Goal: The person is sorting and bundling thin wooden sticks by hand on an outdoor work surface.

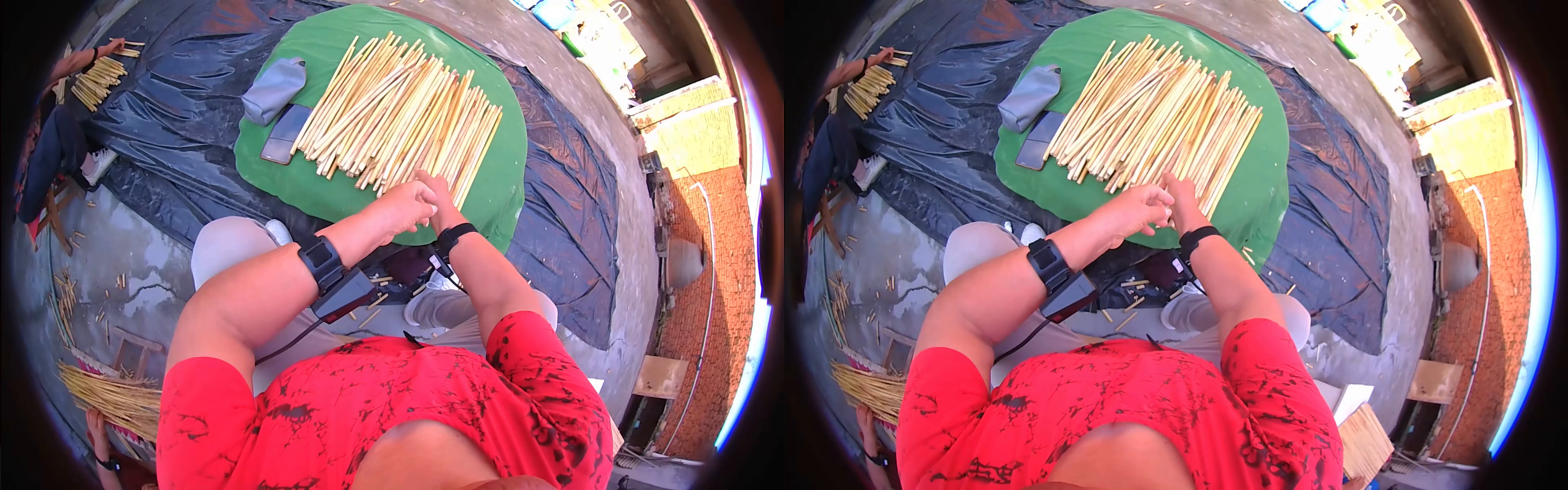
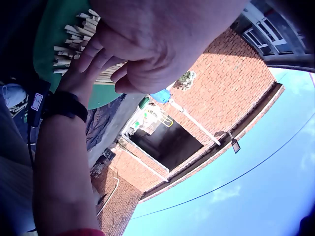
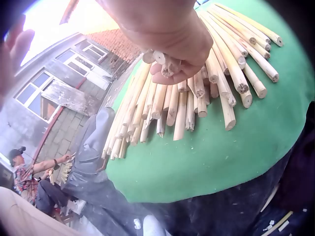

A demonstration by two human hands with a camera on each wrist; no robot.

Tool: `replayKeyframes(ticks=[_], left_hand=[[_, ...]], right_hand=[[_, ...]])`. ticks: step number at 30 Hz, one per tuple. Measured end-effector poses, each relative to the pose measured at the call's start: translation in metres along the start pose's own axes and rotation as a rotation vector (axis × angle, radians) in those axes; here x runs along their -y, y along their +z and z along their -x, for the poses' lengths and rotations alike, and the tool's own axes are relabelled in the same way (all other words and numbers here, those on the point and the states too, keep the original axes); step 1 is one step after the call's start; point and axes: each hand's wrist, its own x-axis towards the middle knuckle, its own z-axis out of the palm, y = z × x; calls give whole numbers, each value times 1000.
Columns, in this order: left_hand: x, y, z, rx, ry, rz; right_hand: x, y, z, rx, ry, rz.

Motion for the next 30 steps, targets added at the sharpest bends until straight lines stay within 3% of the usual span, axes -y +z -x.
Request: replayKeyframes(ticks=[2, 5, 9, 11, 15, 17, 22, 24, 30], left_hand=[[-1, -1, 1, 5, 3, -24], [-3, 0, 5, 6, 2, -23], [-6, 1, 8, 21, -25, -48], [-7, 2, 10, 45, -14, -104], [1, 4, 8, 83, 3, -125], [5, 6, 6, 117, 38, -168], [1, 9, 11, 126, 32, -215], [2, 10, 12, 122, 52, -226], [11, 17, 14, 97, 271, -382]], right_hand=[[-43, -11, -39, 101, -221, 213], [-51, -4, -49, 55, -97, 4], [-43, 7, -38, -104, -115, -1], [-23, 16, -17, -170, -171, 144], [-2, 25, 6, -158, -148, 124], [0, 29, 14, -249, -271, 239], [1, 29, 17, -230, -264, 222], [-6, 29, 4, -306, -453, 336], [-10, 27, 13, -238, -250, 124]])
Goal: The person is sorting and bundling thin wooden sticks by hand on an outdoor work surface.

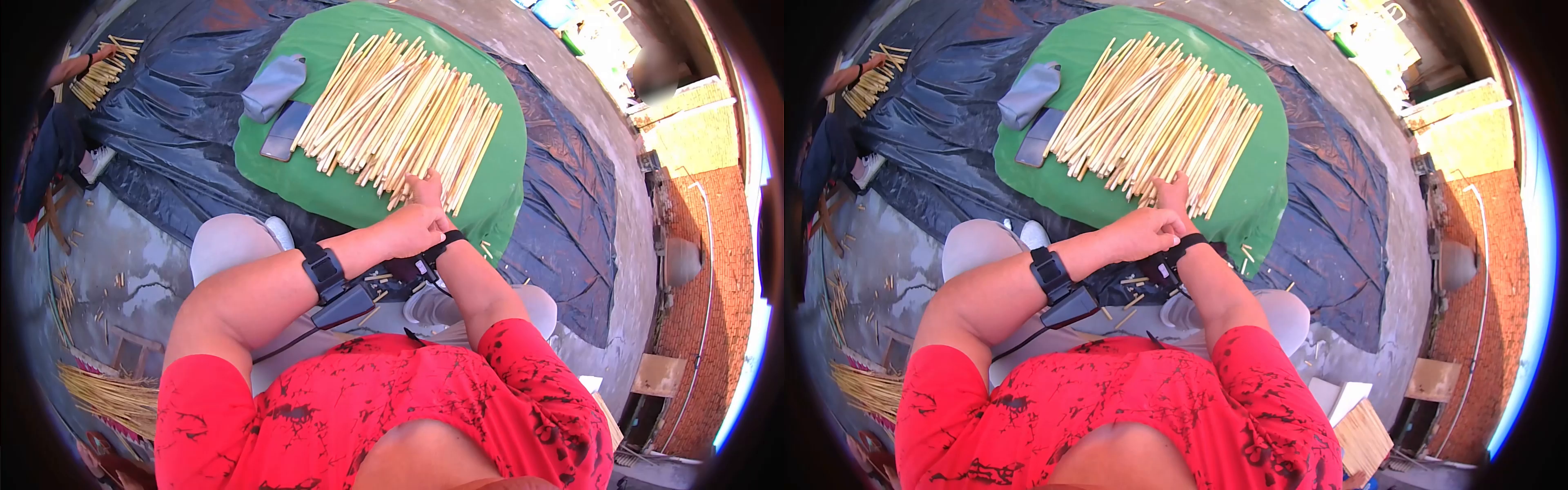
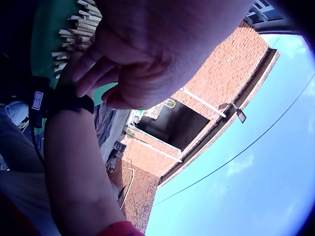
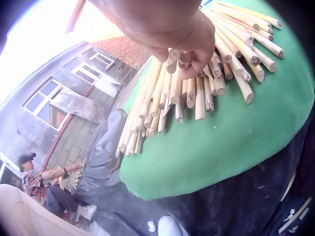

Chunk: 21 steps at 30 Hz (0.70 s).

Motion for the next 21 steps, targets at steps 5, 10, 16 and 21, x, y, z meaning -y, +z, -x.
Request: replayKeyframes(ticks=[5, 10, 16, 21], left_hand=[[-3, 2, 2, 95, 83, -228], [3, 7, 2, 116, 98, -289], [4, 17, 10, 192, 92, -293], [5, 21, 11, 221, 110, -349]], right_hand=[[-25, 4, -20, -98, -202, 171], [-18, 0, -3, -92, -221, 211], [11, -4, 30, 29, -38, 8], [-18, -4, 7, 56, -102, -5]])
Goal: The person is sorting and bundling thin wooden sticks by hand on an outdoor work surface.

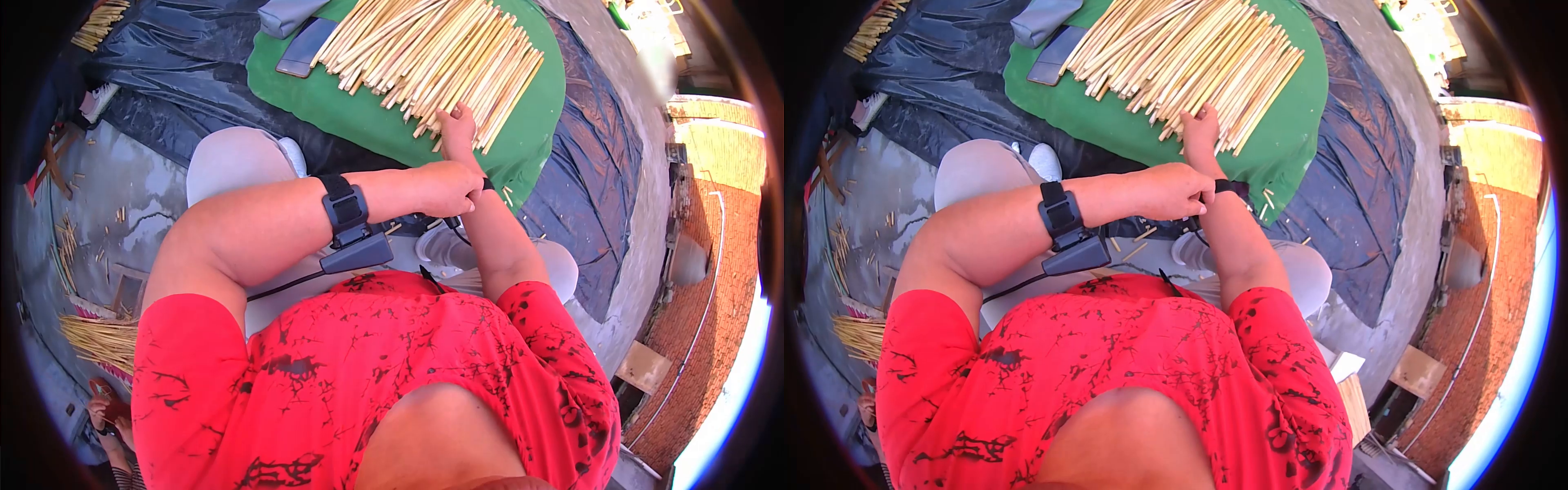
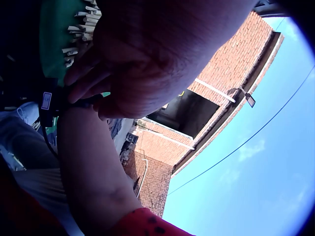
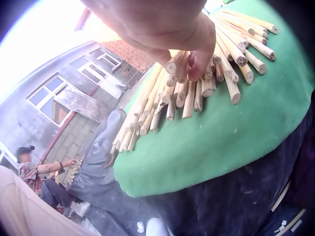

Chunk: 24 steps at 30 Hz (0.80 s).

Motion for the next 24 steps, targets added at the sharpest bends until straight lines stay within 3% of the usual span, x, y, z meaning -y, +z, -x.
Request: replayKeyframes(ticks=[2, 11, 13, 16, 24], left_hand=[[2, -1, -1, 76, -27, 20], [1, -2, 0, 66, -37, -1], [4, 1, -1, 59, -20, -6], [7, 4, -2, 32, 17, -14], [3, 0, 0, 48, -21, -30]], right_hand=[[1, 1, 3, -35, -20, 46], [-17, -4, 1, -80, -61, 139], [-14, 0, 12, -87, -252, 441], [5, 2, 36, -36, -256, 636], [2, 0, 27, 47, -384, 724]])
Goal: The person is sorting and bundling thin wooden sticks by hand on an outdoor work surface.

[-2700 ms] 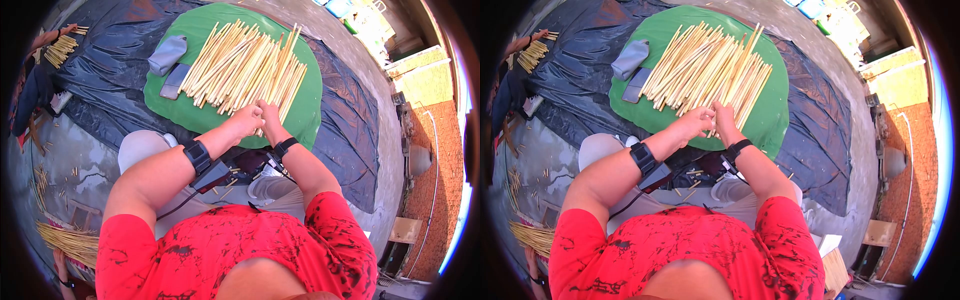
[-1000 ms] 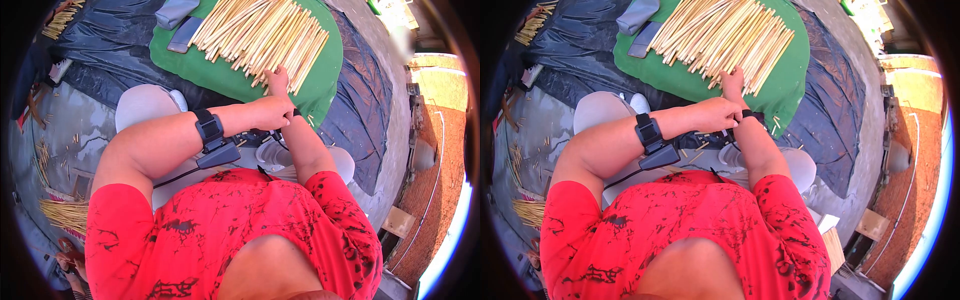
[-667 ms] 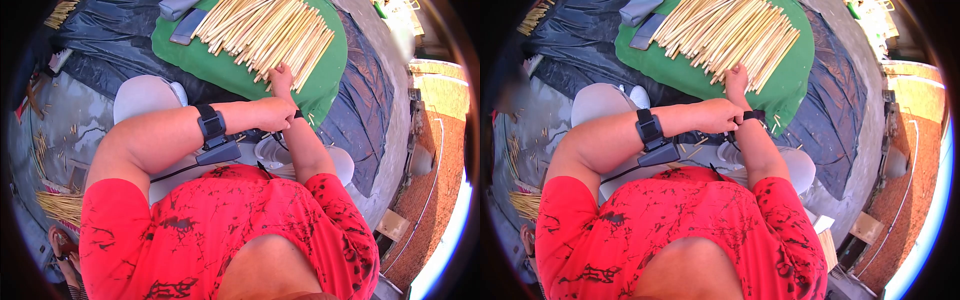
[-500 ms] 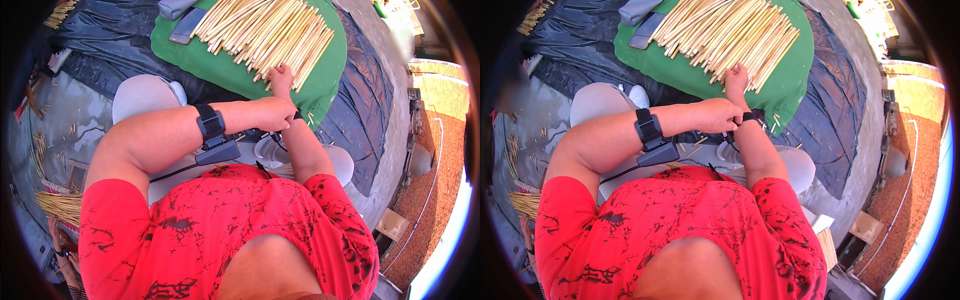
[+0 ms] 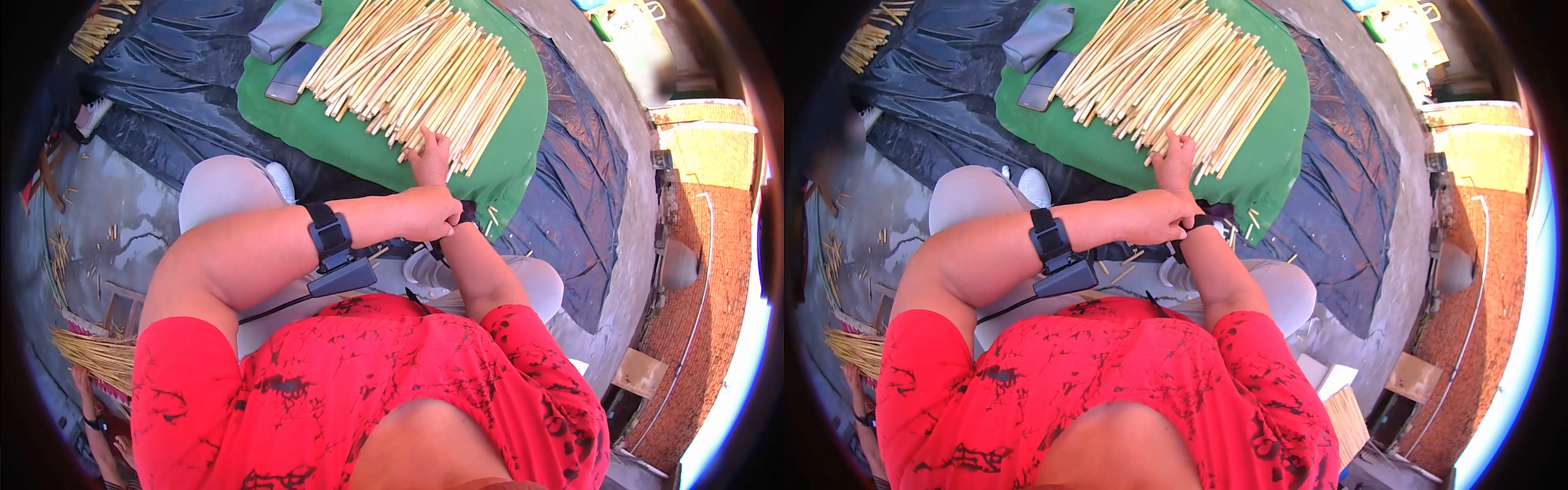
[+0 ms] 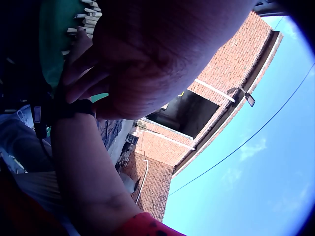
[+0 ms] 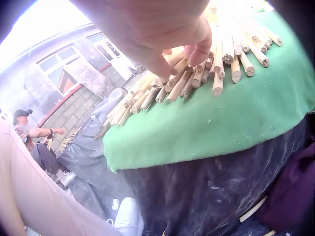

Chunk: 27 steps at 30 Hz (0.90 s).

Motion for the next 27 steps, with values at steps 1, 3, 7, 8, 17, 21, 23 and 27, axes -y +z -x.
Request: replayKeyframes(ticks=[1, 3, 7, 8, 17, 21, 23, 27], left_hand=[[-3, -3, 2, 4, -1, -7], [-3, -4, 2, 0, 18, -3], [-3, -3, 2, -1, 26, 3], [-3, -2, 2, -8, 24, 8], [0, 0, 0, -14, 1, 7], [2, 0, 0, -19, 8, 0], [0, -2, 1, -12, 9, 12], [1, 1, 1, -20, 13, 4]], right_hand=[[-1, 1, -1, -5, 0, -16], [-3, 2, -2, -34, -11, -15], [-3, 4, -3, -32, 15, -13], [-2, 3, -3, -14, 28, -26], [-9, 7, -36, 57, -206, 282], [-14, 8, -41, 144, -197, 304], [-14, 8, -40, 125, -201, 331], [-9, 5, -37, 106, -213, 332]])
